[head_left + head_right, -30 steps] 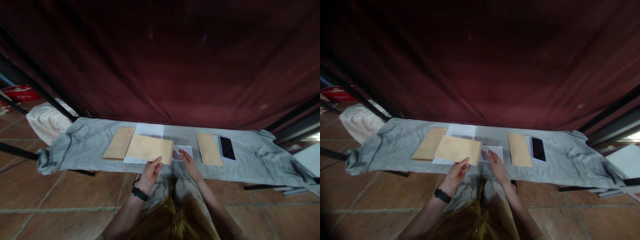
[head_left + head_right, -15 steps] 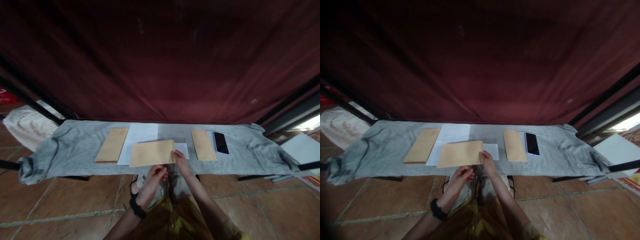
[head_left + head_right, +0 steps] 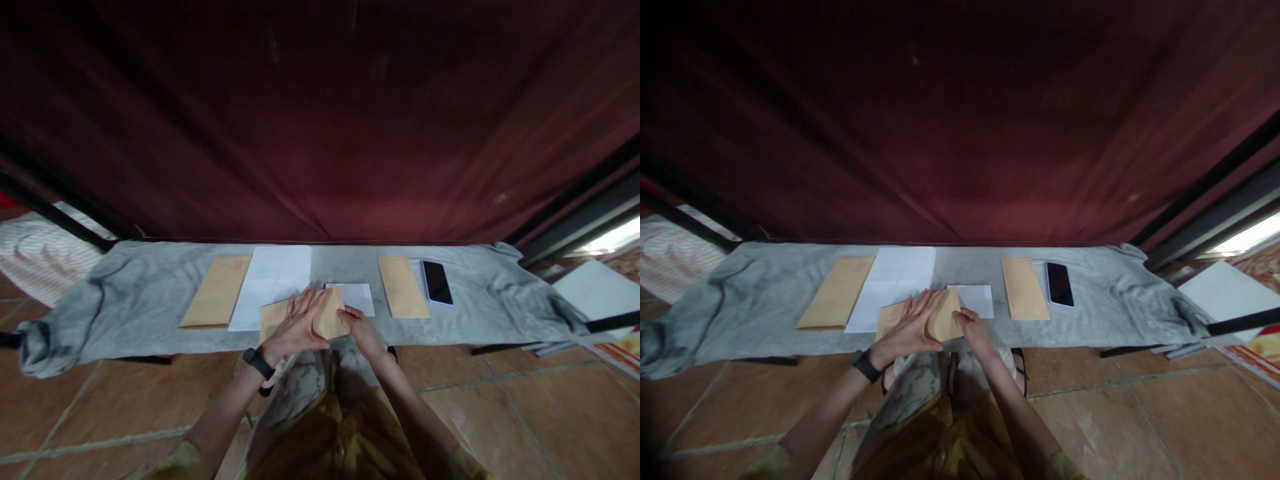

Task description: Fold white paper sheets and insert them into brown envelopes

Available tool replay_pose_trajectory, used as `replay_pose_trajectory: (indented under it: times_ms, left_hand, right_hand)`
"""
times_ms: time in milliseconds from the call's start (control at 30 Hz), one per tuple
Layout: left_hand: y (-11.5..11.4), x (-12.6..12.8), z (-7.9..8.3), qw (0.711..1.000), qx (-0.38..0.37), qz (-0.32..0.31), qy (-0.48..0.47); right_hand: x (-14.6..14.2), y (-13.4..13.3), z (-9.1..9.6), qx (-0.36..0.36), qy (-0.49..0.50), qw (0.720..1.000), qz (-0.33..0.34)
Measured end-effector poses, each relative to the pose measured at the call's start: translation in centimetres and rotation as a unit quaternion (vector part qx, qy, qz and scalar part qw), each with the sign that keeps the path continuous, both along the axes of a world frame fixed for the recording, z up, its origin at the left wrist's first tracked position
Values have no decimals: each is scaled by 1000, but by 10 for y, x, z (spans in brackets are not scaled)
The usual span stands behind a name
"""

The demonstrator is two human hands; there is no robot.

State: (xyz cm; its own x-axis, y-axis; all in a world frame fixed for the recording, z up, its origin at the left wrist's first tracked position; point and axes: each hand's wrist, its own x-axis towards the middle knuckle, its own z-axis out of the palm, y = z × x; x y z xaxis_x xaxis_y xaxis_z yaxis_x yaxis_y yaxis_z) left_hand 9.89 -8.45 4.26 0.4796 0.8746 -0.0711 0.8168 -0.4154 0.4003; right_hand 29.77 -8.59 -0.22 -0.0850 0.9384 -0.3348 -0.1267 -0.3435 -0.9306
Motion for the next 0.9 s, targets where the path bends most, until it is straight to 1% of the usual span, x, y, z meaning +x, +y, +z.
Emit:
replay_pose_trajectory:
  times_ms: [100,233,367,567,633,767,900]
  left_hand:
    - [4,0,-1,1000,-14,-18,14]
    - [5,2,2,999,-10,-28,16]
    - [8,3,2,999,-6,-32,-2]
    - [13,1,2,999,-14,-38,-36]
    - [14,0,5,998,-17,-44,-46]
    - [16,0,8,997,-7,-63,-44]
    - [16,2,7,996,20,-86,-27]
  right_hand:
    - [4,2,-3,-2,-23,1000,-2]
    - [9,4,-6,-5,-37,999,6]
    - [13,5,-9,-41,7,999,19]
    - [18,7,-13,-73,88,989,94]
    - [19,8,-13,-82,100,986,101]
    - [22,11,-8,-63,85,991,83]
    - [26,15,-4,-35,38,993,107]
